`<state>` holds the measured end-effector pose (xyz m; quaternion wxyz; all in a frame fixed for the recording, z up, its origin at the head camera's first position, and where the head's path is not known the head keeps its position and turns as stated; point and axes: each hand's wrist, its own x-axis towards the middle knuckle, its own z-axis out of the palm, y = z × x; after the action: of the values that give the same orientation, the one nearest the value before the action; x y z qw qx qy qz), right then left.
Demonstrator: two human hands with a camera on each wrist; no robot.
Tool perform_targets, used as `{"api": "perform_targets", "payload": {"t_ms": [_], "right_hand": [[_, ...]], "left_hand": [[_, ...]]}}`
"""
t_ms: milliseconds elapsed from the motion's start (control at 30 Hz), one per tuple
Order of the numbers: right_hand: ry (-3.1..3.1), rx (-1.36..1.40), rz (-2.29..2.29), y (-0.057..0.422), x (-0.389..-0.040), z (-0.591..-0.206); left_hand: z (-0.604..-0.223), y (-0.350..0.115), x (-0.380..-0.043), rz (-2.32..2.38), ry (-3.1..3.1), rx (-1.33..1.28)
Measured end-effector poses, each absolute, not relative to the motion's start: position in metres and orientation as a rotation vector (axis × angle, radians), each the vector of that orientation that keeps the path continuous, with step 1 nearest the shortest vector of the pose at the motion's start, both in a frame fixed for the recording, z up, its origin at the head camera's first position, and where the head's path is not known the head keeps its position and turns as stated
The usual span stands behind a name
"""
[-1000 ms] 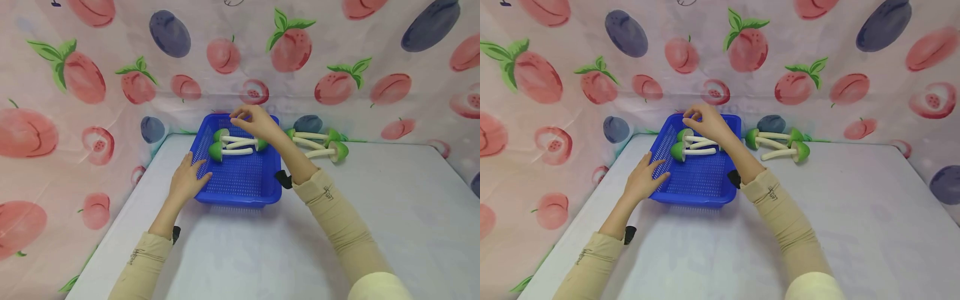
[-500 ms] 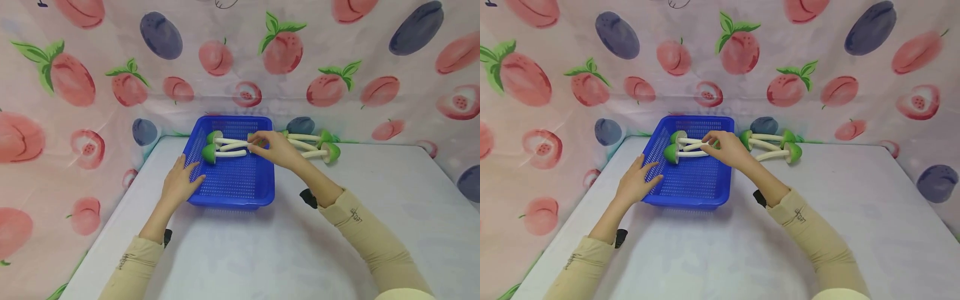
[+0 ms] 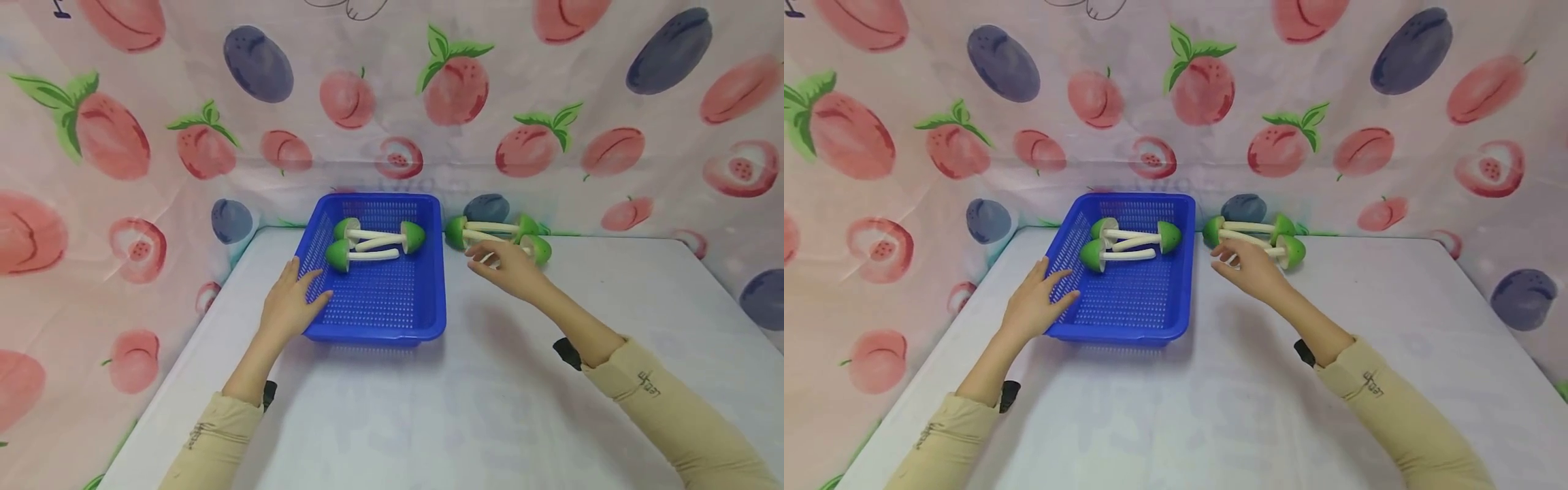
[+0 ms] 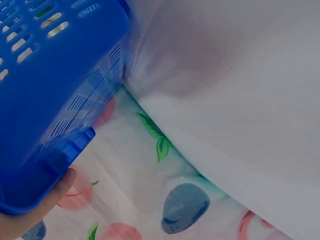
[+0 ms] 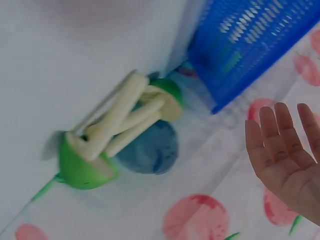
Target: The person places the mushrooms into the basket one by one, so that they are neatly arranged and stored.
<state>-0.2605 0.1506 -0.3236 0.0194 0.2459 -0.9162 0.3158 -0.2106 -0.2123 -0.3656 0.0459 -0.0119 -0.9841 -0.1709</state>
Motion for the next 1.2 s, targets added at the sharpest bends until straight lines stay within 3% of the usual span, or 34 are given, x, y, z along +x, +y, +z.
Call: {"api": "perform_targets", "payload": {"t_ms": [667, 1200], "right_hand": [[-2.936, 0.724, 0.747, 0.230, -0.282, -0.362], [-2.964, 0.409, 0.687, 0.264, -0.328, -0.368]], "left_hand": [[-0.367, -0.211, -0.212, -0.527, -2.997, -0.057], [-0.366, -0.212, -0.211, -0.539, -2.999, -0.050]]}}
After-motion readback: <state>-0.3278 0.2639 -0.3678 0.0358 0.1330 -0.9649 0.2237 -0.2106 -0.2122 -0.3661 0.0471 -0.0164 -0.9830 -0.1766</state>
